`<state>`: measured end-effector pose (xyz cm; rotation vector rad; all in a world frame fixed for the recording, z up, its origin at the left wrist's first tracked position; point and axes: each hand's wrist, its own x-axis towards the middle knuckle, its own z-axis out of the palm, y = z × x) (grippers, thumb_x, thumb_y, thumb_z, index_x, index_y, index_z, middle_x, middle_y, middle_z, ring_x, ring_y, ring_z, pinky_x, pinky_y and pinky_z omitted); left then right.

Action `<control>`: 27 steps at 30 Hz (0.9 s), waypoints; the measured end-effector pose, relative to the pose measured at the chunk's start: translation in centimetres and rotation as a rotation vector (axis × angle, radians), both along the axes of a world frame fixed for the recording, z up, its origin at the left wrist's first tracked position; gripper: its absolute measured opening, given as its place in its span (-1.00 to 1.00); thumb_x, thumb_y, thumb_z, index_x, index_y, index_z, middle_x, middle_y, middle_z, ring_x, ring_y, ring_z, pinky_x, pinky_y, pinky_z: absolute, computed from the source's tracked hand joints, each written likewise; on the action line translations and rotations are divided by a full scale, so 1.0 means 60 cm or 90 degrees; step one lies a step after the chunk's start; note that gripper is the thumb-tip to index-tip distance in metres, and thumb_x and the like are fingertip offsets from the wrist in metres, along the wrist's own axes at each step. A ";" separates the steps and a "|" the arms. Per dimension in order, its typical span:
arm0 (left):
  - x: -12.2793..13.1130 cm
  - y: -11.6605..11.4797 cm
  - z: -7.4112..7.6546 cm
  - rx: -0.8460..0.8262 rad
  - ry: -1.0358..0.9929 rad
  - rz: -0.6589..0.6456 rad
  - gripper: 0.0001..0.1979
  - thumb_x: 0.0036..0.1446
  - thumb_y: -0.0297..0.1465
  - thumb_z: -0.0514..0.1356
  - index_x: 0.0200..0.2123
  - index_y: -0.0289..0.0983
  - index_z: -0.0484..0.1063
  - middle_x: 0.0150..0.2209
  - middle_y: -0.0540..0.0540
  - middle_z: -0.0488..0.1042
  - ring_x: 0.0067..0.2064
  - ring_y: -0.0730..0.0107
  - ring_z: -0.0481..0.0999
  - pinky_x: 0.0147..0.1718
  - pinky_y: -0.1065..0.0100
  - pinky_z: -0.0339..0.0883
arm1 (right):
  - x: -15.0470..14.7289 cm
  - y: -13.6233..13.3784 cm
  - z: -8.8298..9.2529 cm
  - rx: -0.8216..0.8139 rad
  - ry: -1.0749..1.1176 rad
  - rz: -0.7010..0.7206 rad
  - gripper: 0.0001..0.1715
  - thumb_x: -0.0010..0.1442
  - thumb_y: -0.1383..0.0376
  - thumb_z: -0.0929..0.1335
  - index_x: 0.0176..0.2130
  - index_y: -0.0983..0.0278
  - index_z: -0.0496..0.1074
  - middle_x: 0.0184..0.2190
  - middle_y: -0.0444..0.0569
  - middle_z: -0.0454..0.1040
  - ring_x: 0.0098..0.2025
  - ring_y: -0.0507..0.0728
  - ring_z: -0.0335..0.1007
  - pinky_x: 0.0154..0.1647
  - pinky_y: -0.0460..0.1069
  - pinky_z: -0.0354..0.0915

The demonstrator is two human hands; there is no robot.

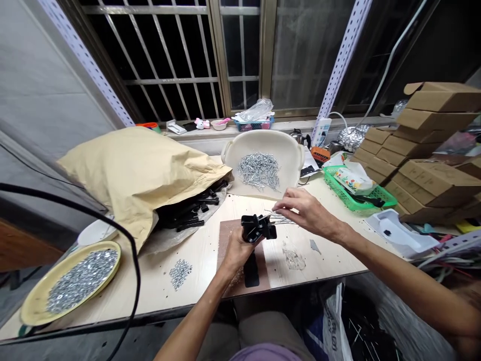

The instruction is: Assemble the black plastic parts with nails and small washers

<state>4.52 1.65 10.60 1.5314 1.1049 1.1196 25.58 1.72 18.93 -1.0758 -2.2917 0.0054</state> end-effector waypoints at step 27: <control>-0.054 -0.028 0.005 -0.391 -0.340 -0.121 -0.66 -0.11 -0.30 0.37 -0.28 -0.37 0.43 -0.41 -0.10 0.49 -0.41 0.37 0.49 -0.30 0.28 0.37 | -0.046 0.174 -0.229 -0.295 -0.095 -0.362 -0.80 0.08 0.49 0.26 -0.32 0.43 0.47 -0.29 0.25 0.50 -0.13 0.29 0.41 -0.09 0.11 0.22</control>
